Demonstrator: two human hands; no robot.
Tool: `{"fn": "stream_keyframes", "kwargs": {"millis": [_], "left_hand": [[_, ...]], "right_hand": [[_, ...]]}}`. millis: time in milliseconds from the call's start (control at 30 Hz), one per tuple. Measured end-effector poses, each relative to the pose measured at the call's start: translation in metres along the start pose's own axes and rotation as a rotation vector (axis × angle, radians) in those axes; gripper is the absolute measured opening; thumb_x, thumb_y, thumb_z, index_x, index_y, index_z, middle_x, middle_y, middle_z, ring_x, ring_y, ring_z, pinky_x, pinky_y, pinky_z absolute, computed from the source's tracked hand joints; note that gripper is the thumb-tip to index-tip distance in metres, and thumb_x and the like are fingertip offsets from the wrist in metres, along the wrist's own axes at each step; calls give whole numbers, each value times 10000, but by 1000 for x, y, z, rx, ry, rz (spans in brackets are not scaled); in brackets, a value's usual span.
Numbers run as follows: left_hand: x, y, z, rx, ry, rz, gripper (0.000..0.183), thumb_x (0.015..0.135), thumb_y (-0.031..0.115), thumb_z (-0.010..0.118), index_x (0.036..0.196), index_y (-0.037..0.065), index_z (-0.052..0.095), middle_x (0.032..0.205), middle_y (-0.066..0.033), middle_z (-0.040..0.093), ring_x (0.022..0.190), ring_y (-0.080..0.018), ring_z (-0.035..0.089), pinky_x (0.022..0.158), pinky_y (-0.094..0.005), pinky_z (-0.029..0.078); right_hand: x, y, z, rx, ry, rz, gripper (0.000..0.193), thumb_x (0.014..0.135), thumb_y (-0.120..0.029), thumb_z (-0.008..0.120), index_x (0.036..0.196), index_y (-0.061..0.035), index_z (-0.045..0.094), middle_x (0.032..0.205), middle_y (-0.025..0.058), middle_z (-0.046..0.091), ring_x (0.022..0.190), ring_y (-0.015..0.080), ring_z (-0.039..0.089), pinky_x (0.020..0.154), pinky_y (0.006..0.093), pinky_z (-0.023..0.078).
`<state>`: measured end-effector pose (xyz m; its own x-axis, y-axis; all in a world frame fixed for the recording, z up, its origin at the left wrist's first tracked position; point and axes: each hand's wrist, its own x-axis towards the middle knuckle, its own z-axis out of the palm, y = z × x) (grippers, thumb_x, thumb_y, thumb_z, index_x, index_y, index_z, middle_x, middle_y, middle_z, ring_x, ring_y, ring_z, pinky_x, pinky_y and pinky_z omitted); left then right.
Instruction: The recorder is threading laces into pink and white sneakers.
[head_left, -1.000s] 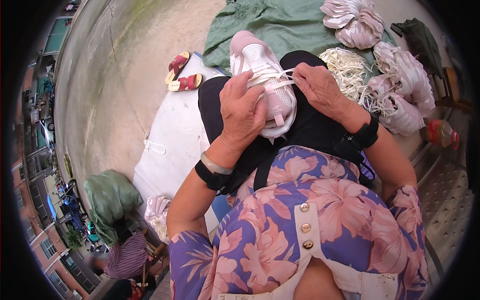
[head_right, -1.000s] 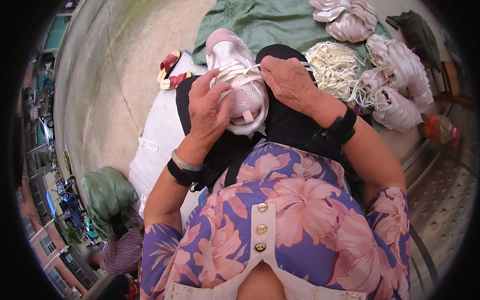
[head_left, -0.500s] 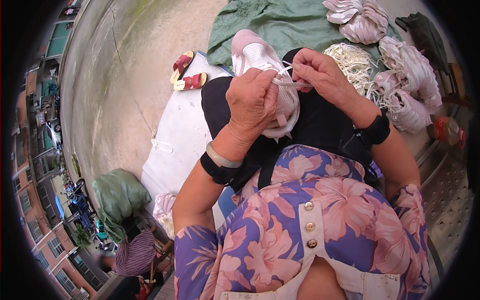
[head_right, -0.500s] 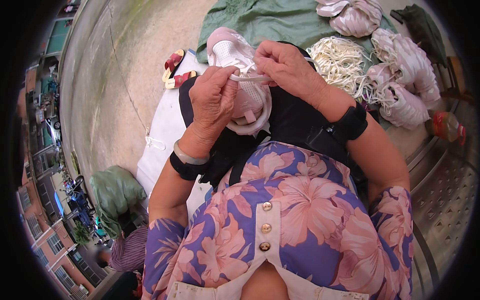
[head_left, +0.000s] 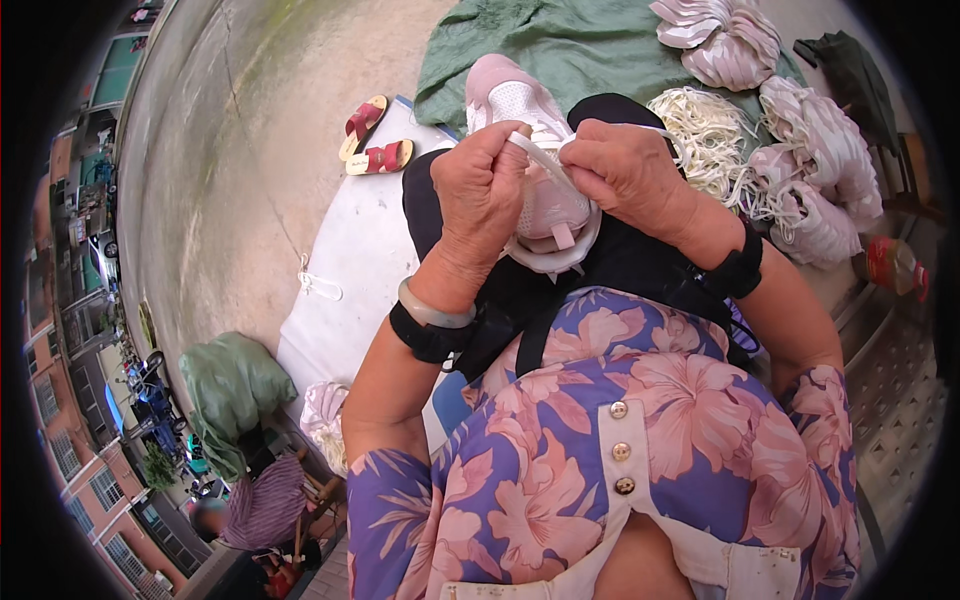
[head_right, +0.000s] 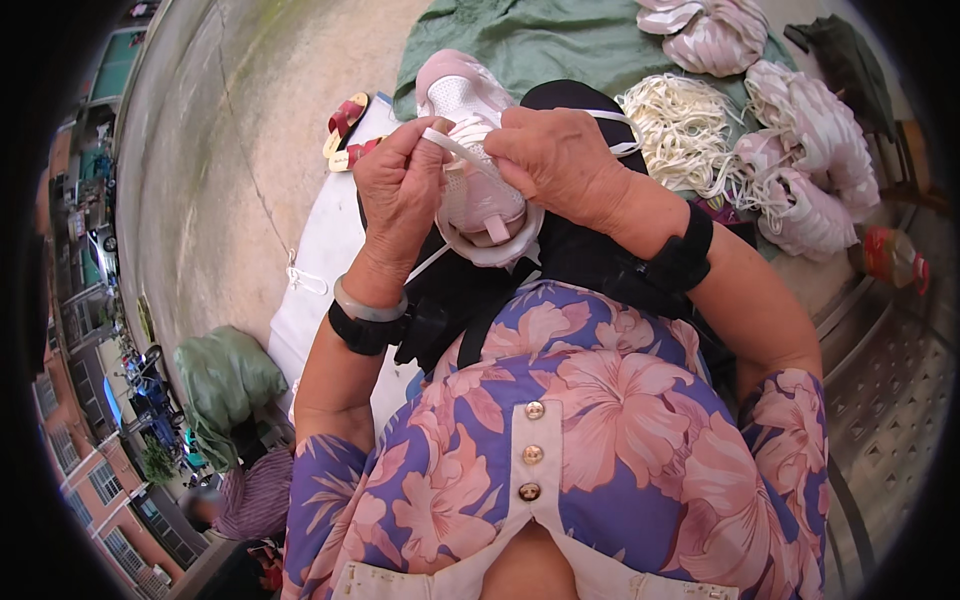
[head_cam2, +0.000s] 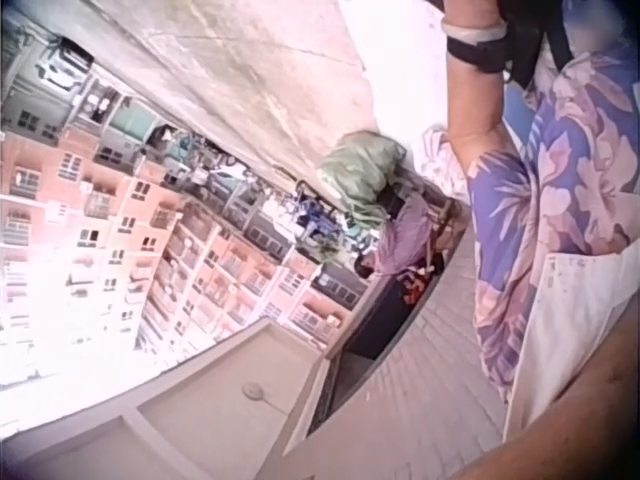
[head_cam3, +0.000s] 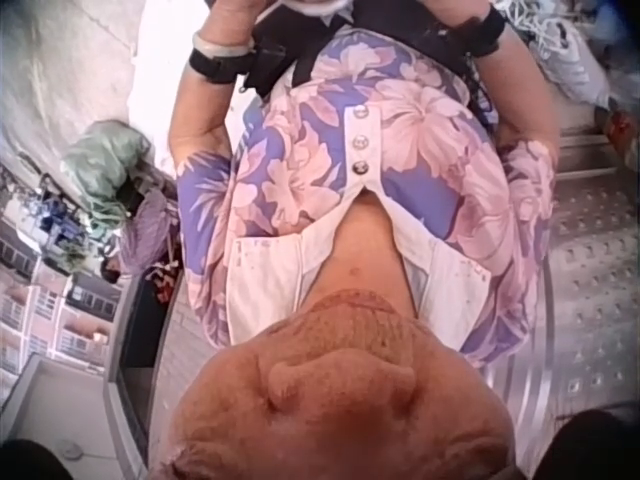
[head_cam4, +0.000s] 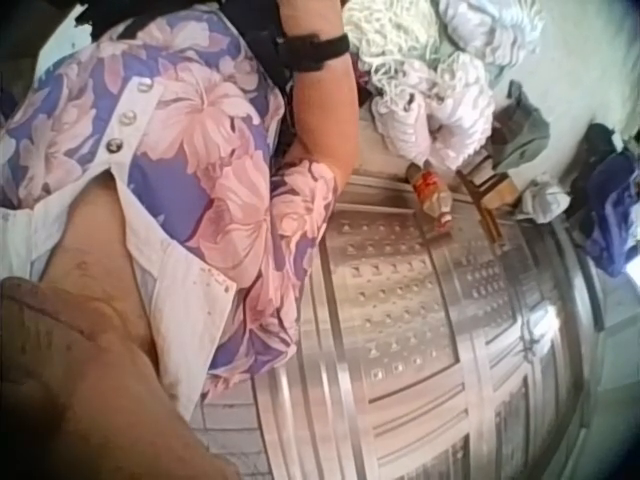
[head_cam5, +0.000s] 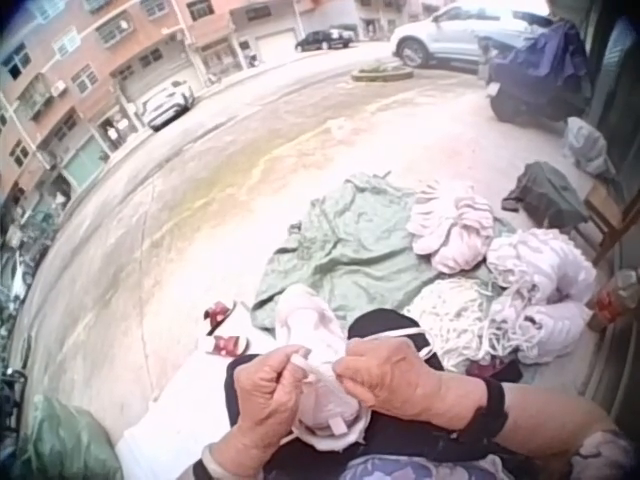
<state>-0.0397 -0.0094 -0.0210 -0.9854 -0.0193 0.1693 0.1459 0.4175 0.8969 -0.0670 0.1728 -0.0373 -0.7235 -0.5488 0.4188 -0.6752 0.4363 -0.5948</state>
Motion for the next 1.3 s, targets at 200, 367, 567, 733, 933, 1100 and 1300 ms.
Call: {"fn": "stream_keyframes", "kwargs": {"millis": [200,367,567,733,933,1100,1300], "left_hand": [[1,-3,-2,7,0,-7,169,894,70,532,973,-23,649,676,1,577,573,-44,500,514,-187,396],[2,-4,0,14,19,41,162,892,73,541,968,-19,651,679,-1,585,579,-44,509,519,-185,404],[1,-4,0,40,19,34,163,894,77,544,974,-12,655,693,-11,602,586,-48,523,524,-185,413],[1,-4,4,-15,16,4,158,887,67,546,972,-10,655,698,-23,614,599,-63,544,542,-204,436],[-1,8,3,204,-33,228,174,757,6,618,930,13,637,832,-97,634,641,-149,587,590,-260,466],[-23,-3,-14,594,-88,339,237,648,62,637,885,64,621,1023,-127,587,960,-315,534,841,-404,389],[-31,-16,-3,748,-13,445,278,666,57,626,942,80,636,1138,-161,545,1052,-346,507,864,-425,379]], "right_hand": [[3,-1,-2,-76,-55,-51,104,704,-91,618,791,-87,561,718,78,523,670,286,575,567,374,460],[4,1,1,-58,-56,-79,110,706,-89,616,801,-85,559,717,80,523,670,289,577,564,375,458],[2,10,13,216,-48,45,83,719,-82,606,799,-68,589,738,90,546,703,290,572,602,372,449],[0,11,23,453,-74,284,99,723,-77,597,818,-73,623,745,102,543,742,296,568,639,366,446],[0,0,21,249,-62,214,117,713,-92,601,824,-54,606,749,114,527,758,302,565,659,376,447],[-4,-2,11,194,-56,276,126,724,-108,591,842,-64,581,765,110,532,766,307,567,668,385,450],[-5,-3,15,120,-66,256,106,737,-123,568,828,-72,590,772,117,544,779,308,575,678,386,455]]}}
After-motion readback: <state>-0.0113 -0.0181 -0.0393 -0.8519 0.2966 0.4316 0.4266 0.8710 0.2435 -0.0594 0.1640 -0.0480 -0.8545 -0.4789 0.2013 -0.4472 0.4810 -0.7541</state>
